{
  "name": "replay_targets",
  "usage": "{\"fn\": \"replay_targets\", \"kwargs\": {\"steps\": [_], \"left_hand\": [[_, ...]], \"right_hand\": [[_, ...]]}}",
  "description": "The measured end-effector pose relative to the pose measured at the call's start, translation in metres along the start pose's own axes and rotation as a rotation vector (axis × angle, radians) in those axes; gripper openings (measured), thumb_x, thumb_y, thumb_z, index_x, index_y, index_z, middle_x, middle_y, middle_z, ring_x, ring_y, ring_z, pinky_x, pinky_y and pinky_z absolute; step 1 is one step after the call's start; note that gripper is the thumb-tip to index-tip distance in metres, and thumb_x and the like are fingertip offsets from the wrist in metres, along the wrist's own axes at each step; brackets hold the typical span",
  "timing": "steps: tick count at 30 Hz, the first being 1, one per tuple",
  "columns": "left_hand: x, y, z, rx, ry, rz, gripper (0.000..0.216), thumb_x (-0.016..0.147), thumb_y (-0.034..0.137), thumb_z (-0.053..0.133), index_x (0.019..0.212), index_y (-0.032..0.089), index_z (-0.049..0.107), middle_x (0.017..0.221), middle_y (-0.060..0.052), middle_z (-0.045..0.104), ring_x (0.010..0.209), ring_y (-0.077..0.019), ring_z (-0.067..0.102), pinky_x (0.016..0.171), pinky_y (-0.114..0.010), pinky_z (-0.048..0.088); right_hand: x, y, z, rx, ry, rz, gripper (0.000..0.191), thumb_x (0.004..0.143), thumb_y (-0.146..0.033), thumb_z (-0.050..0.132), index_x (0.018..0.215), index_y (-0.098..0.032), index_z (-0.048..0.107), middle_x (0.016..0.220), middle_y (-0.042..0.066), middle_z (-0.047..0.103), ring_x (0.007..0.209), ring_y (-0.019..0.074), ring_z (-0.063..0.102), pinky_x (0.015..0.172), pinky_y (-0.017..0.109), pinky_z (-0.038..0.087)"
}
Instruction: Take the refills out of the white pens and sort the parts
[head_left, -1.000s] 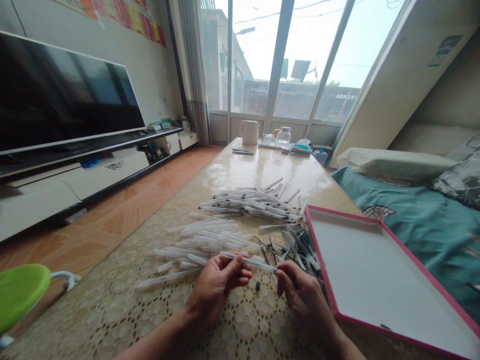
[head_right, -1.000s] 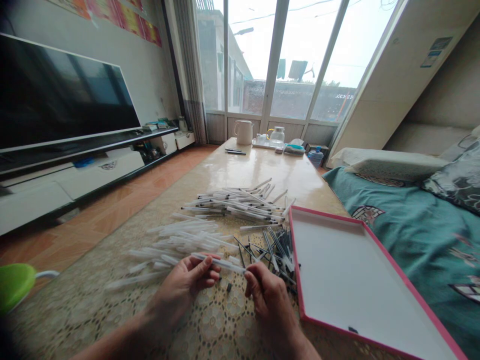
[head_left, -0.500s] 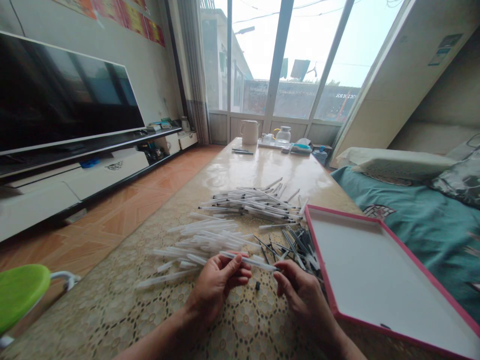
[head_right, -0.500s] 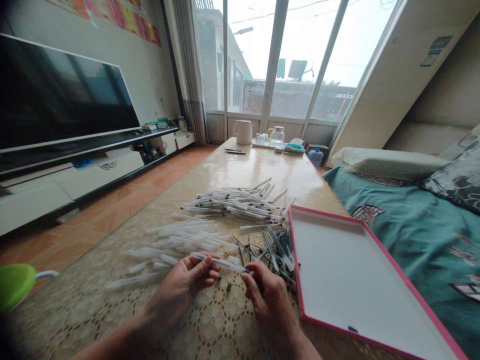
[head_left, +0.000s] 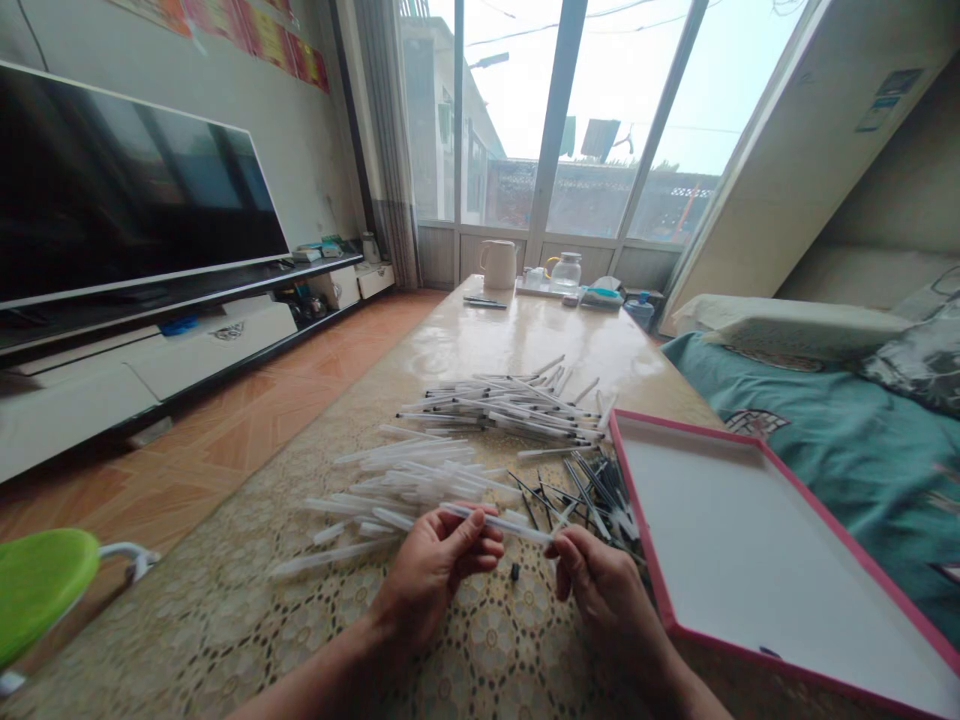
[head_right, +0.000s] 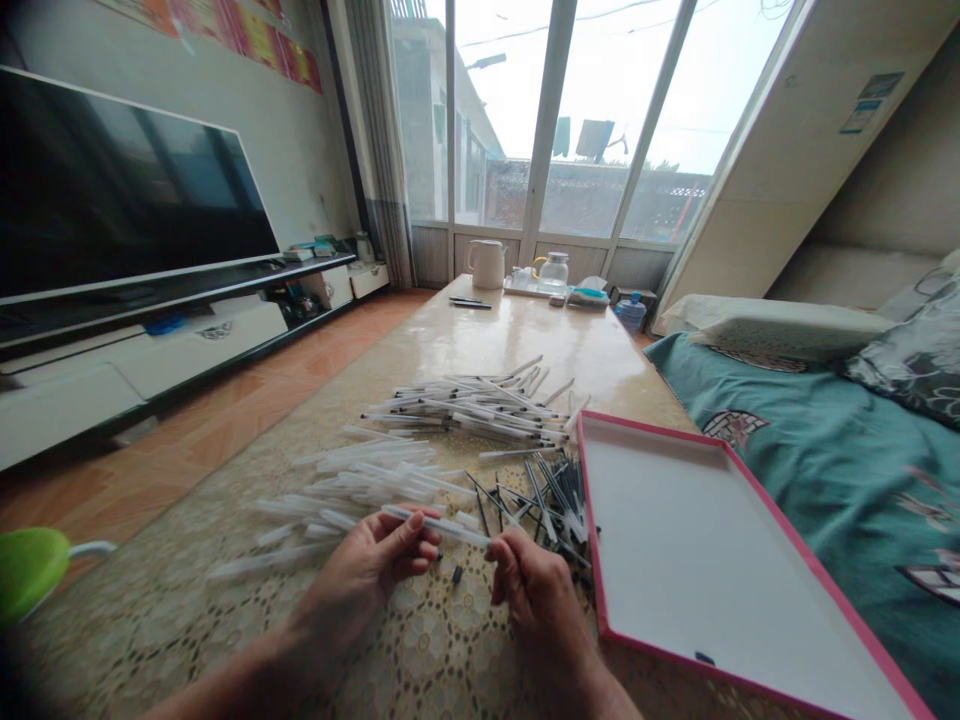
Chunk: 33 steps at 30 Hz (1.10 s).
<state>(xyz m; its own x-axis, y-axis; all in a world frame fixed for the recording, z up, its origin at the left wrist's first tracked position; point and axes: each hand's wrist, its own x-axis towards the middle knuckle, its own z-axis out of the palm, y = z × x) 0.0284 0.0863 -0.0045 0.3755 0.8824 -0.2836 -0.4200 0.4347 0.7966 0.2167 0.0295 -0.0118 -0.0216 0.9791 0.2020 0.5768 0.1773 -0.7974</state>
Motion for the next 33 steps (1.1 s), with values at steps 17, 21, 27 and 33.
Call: {"fn": "replay_targets", "kwargs": {"steps": [17, 21, 27, 33], "left_hand": [[-0.002, 0.01, 0.003, -0.036, 0.109, 0.034, 0.021, 0.066, 0.026, 0.074, 0.077, 0.009, 0.068, 0.064, -0.004, 0.068, 0.053, -0.0089, 0.062, 0.051, -0.016, 0.051], [-0.003, 0.006, 0.003, -0.009, 0.049, 0.017, 0.022, 0.067, 0.028, 0.072, 0.078, 0.009, 0.068, 0.064, -0.005, 0.068, 0.053, -0.0093, 0.062, 0.051, -0.016, 0.051], [-0.003, 0.008, 0.003, 0.008, 0.038, 0.017, 0.019, 0.071, 0.025, 0.069, 0.08, 0.009, 0.067, 0.065, -0.005, 0.067, 0.054, -0.0096, 0.062, 0.052, -0.017, 0.051], [-0.001, 0.037, -0.008, -0.028, 0.267, 0.164, 0.017, 0.072, 0.018, 0.066, 0.087, 0.011, 0.065, 0.064, -0.002, 0.065, 0.047, -0.0079, 0.059, 0.043, -0.016, 0.048]], "right_hand": [[0.001, -0.012, 0.002, 0.483, 0.03, 0.197, 0.025, 0.082, -0.044, 0.051, 0.085, -0.02, 0.044, 0.075, 0.0, 0.06, 0.048, 0.009, 0.054, 0.042, 0.018, 0.04], [0.003, -0.014, 0.001, 0.676, -0.055, 0.302, 0.029, 0.08, -0.046, 0.055, 0.081, -0.02, 0.041, 0.066, -0.005, 0.052, 0.038, 0.0036, 0.039, 0.035, 0.015, 0.029], [0.004, -0.01, -0.005, 0.585, -0.036, 0.276, 0.031, 0.081, -0.046, 0.052, 0.071, -0.018, 0.044, 0.056, -0.008, 0.038, 0.043, 0.0043, 0.03, 0.038, 0.016, 0.023], [0.004, 0.0, -0.035, 0.252, 0.349, 0.222, 0.025, 0.083, -0.044, 0.05, 0.078, -0.019, 0.048, 0.059, -0.005, 0.044, 0.048, 0.0091, 0.041, 0.043, 0.019, 0.033]]}}
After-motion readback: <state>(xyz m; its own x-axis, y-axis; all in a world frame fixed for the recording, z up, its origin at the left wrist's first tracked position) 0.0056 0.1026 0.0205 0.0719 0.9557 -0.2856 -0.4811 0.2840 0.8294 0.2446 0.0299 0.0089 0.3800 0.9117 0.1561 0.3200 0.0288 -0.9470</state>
